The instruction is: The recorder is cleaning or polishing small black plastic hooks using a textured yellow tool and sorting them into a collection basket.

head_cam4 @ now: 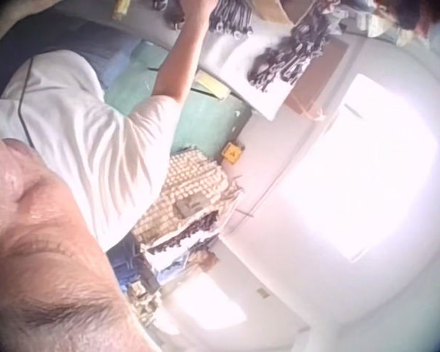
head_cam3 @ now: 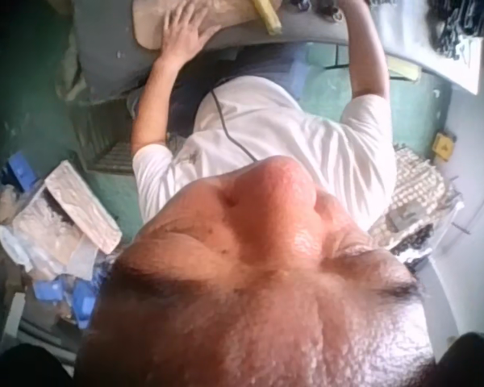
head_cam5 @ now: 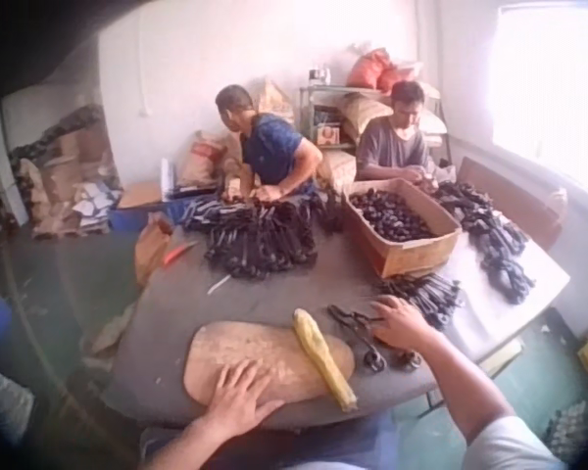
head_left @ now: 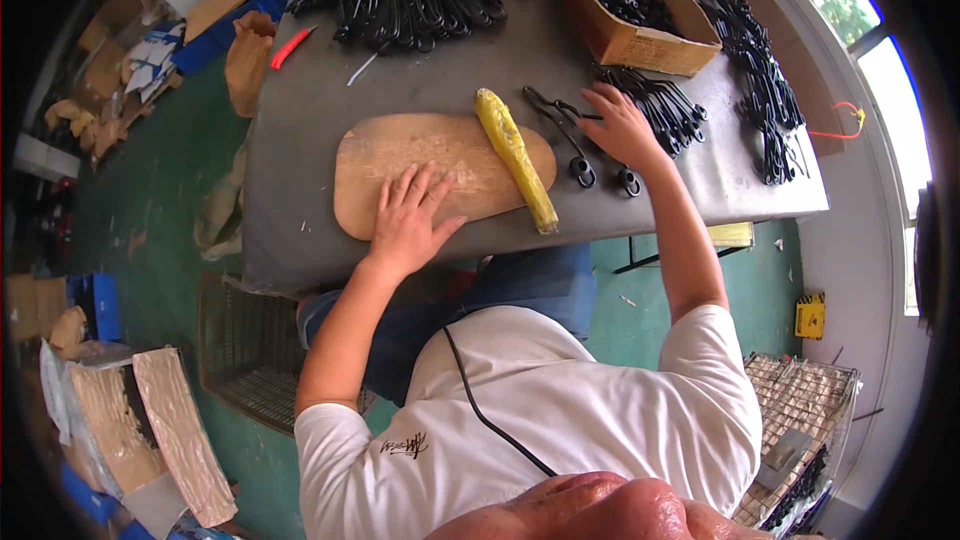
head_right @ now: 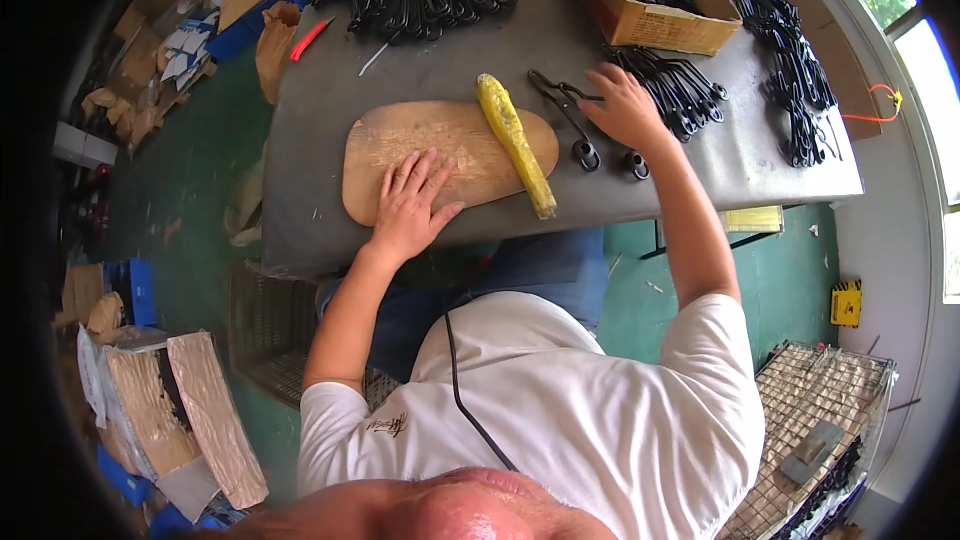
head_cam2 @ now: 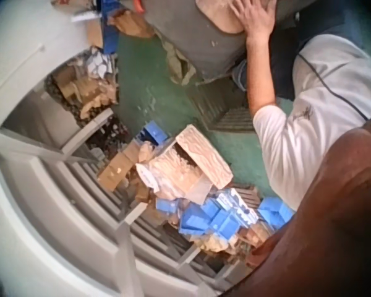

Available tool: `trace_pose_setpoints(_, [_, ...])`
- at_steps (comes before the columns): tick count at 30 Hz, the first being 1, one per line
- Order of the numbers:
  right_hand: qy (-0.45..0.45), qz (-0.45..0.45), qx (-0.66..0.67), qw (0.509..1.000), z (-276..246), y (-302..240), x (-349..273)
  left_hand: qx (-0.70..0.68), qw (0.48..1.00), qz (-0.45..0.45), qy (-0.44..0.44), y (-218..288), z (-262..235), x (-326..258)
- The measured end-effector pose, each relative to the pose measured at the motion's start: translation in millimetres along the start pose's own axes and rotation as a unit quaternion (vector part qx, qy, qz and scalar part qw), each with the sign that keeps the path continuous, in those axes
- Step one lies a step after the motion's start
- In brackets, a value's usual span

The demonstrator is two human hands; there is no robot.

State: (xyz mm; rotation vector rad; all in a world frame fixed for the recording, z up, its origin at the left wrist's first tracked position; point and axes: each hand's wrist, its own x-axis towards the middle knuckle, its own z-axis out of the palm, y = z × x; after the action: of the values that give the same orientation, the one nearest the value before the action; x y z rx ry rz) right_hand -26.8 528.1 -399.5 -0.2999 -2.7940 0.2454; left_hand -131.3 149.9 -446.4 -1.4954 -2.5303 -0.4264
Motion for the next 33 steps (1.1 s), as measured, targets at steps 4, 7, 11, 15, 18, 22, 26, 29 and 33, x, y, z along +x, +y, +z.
trace_pose_setpoints(4, [-0.136, 0.041, -0.042, 0.989, -8, 15, -26, 0.012, 1.0, 0.005, -0.011, -15, -3, 0])
trace_pose_setpoints(7, [-0.011, 0.084, 0.079, 0.993, -1, 20, -21, 0.033, 0.999, 0.017, -0.025, -25, -8, 1])
trace_pose_setpoints(11, [0.227, 0.103, 0.23, 0.941, -17, -8, 19, 0.02, 1.0, 0.009, 0.009, -29, -20, -9])
trace_pose_setpoints(15, [0.16, 0.171, 0.581, 0.78, -39, -28, 36, -0.064, 0.998, -0.021, 0.006, -23, -23, 8])
trace_pose_setpoints(18, [0.089, 0.192, 0.638, 0.741, -26, -42, 37, -0.047, 0.997, -0.05, -0.033, -19, -30, 10])
trace_pose_setpoints(22, [0.11, 0.14, 0.696, 0.696, 34, -68, 8, -0.039, 0.995, -0.058, -0.069, -19, -26, 12])
trace_pose_setpoints(26, [0.079, 0.124, 0.593, 0.791, 57, -75, -2, -0.048, 0.993, -0.067, -0.08, -20, -22, 1])
trace_pose_setpoints(29, [0.062, 0.093, 0.699, 0.707, 78, -57, 8, -0.061, 0.993, -0.061, -0.084, -21, -21, 0])
trace_pose_setpoints(33, [0.051, 0.135, 0.693, 0.707, 68, -70, 11, -0.055, 0.996, -0.05, -0.059, -21, -20, -1])
